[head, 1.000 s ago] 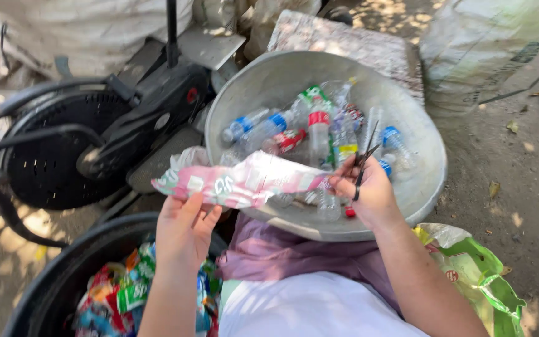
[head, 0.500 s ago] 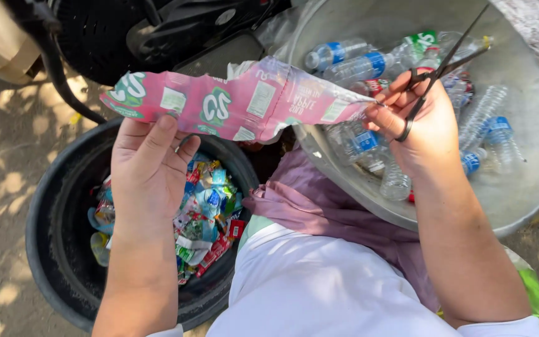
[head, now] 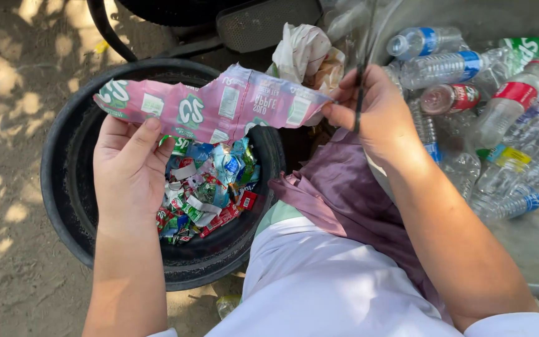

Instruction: Removing plastic labels from bottles using scissors and sorting them into a bin

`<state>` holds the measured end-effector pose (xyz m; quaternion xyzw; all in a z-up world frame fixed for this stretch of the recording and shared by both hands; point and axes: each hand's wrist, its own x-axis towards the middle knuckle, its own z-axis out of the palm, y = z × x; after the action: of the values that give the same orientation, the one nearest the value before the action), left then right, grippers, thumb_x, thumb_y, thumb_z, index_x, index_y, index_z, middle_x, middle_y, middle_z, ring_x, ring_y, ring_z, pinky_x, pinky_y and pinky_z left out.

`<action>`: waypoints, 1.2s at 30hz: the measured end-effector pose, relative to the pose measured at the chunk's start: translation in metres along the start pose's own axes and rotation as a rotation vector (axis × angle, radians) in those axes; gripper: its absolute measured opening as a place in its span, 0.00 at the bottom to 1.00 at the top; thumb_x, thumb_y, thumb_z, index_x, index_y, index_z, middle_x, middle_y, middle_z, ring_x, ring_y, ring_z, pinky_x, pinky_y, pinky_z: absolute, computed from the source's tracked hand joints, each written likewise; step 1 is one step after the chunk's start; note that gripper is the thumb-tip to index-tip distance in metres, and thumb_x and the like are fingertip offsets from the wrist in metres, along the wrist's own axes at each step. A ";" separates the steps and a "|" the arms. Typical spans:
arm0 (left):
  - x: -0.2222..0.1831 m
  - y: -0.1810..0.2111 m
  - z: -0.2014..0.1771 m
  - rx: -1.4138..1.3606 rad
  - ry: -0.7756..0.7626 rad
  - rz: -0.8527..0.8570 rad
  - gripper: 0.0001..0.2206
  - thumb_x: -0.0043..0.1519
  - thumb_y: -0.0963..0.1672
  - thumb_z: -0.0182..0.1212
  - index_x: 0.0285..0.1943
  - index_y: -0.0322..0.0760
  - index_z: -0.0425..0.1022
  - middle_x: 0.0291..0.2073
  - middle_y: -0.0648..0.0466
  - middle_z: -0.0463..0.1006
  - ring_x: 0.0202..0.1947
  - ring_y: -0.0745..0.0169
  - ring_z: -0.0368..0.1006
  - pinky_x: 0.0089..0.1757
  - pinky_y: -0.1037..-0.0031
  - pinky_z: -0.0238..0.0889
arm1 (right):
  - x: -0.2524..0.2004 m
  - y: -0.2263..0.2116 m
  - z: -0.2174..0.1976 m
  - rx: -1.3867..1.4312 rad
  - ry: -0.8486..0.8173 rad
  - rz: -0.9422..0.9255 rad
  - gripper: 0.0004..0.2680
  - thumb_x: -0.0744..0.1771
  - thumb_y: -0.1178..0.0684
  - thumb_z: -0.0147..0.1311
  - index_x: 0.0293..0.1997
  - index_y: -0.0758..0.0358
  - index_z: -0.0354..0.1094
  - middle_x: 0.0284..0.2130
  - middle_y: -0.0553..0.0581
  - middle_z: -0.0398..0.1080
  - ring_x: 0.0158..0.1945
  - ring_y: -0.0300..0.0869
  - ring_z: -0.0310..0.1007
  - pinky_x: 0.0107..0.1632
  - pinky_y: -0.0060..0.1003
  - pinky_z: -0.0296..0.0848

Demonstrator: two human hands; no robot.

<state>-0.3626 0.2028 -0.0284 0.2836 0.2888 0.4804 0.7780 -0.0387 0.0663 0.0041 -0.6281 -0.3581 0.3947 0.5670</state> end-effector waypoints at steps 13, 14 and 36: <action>0.017 -0.069 -0.107 0.212 0.393 -0.103 0.12 0.64 0.39 0.69 0.53 0.45 0.74 0.34 0.64 0.76 0.34 0.76 0.79 0.40 0.82 0.81 | 0.037 0.107 0.055 -0.188 -0.179 0.326 0.20 0.61 0.59 0.73 0.53 0.64 0.63 0.40 0.58 0.75 0.41 0.37 0.79 0.44 0.29 0.81; 0.016 -0.069 -0.107 0.220 0.407 -0.130 0.12 0.64 0.39 0.69 0.52 0.46 0.73 0.34 0.65 0.75 0.34 0.77 0.78 0.40 0.83 0.81 | 0.036 0.108 0.059 -0.208 -0.194 0.352 0.20 0.61 0.60 0.72 0.54 0.65 0.63 0.42 0.59 0.75 0.42 0.38 0.79 0.46 0.29 0.80; -0.030 -0.238 -0.332 0.658 0.800 -0.493 0.28 0.61 0.45 0.71 0.70 0.39 0.68 0.56 0.51 0.77 0.52 0.56 0.77 0.44 0.60 0.69 | 0.016 0.107 0.098 -0.549 -0.447 0.658 0.25 0.63 0.51 0.71 0.64 0.58 0.58 0.57 0.74 0.73 0.59 0.58 0.78 0.55 0.50 0.79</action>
<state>-0.4749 0.1397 -0.4174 0.2312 0.7527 0.2397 0.5679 -0.1196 0.1117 -0.1079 -0.7343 -0.3444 0.5694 0.1343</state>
